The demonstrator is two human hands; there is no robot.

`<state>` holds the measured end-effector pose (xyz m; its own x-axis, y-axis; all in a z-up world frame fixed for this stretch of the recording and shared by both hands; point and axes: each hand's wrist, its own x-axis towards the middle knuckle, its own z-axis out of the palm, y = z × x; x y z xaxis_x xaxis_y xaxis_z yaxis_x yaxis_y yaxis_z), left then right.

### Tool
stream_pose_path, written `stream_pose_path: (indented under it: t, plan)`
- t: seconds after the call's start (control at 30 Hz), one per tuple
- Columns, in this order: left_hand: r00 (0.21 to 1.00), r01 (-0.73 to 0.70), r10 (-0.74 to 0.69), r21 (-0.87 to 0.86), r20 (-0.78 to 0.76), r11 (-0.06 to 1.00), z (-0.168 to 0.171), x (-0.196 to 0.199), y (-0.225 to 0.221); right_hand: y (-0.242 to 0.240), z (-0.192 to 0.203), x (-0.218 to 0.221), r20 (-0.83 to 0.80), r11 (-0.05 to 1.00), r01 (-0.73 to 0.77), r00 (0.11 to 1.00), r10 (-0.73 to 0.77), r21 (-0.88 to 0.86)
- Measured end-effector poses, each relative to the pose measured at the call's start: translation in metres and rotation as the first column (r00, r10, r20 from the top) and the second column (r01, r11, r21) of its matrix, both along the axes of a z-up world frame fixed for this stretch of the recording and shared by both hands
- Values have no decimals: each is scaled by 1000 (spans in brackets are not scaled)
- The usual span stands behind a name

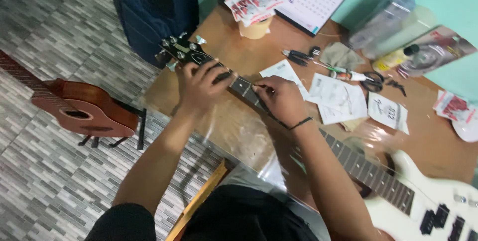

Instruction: Restringing and tuning a bass guitar on a workbench using a string winder.

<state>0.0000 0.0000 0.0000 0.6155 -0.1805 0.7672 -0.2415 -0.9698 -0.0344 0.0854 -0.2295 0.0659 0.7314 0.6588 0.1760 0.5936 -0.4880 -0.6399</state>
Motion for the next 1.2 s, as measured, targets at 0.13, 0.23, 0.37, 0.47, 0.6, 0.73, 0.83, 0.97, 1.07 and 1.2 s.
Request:
stream_pose_path:
  t: [0.13,0.23,0.37,0.47,0.6,0.73,0.83,0.97,1.07,1.2]
  plan:
    - [996,-2,0,-26,-87,1000,-12,0,0,-24,-21,-8,14,990,128,992,-128,-65]
    - [990,18,-22,-32,-140,999,-7,-3,0,-32,-23,-9,-77,975,209,974,-214,-72]
    - [981,8,-8,3,-193,1000,-7,-3,3,-29,-20,-5,-66,986,160,984,-163,-49]
    - [985,-4,2,-12,-173,1000,-6,-4,-2,-25,-11,-4,-167,987,125,976,-140,-98]
    - [952,-57,26,-93,-304,994,6,-11,-8,-21,-10,5,-271,983,105,952,-144,-153]
    - [915,-74,29,-97,-402,993,-2,-7,-9,-22,-9,3,-281,978,158,941,-191,-135]
    - [933,-86,32,-136,-359,987,-4,-10,-15,-27,-18,7,-243,976,166,950,-197,-143]
    - [905,-137,59,-156,-422,978,5,-13,-22,-36,-14,10,-212,990,40,975,-69,-136]
    - [881,-146,47,-176,-471,974,20,-18,-28,-34,4,3,-197,988,-10,980,-21,-157]
    - [852,-155,34,-188,-522,970,35,-25,-37,-36,14,-4,-130,985,-46,991,24,-167]
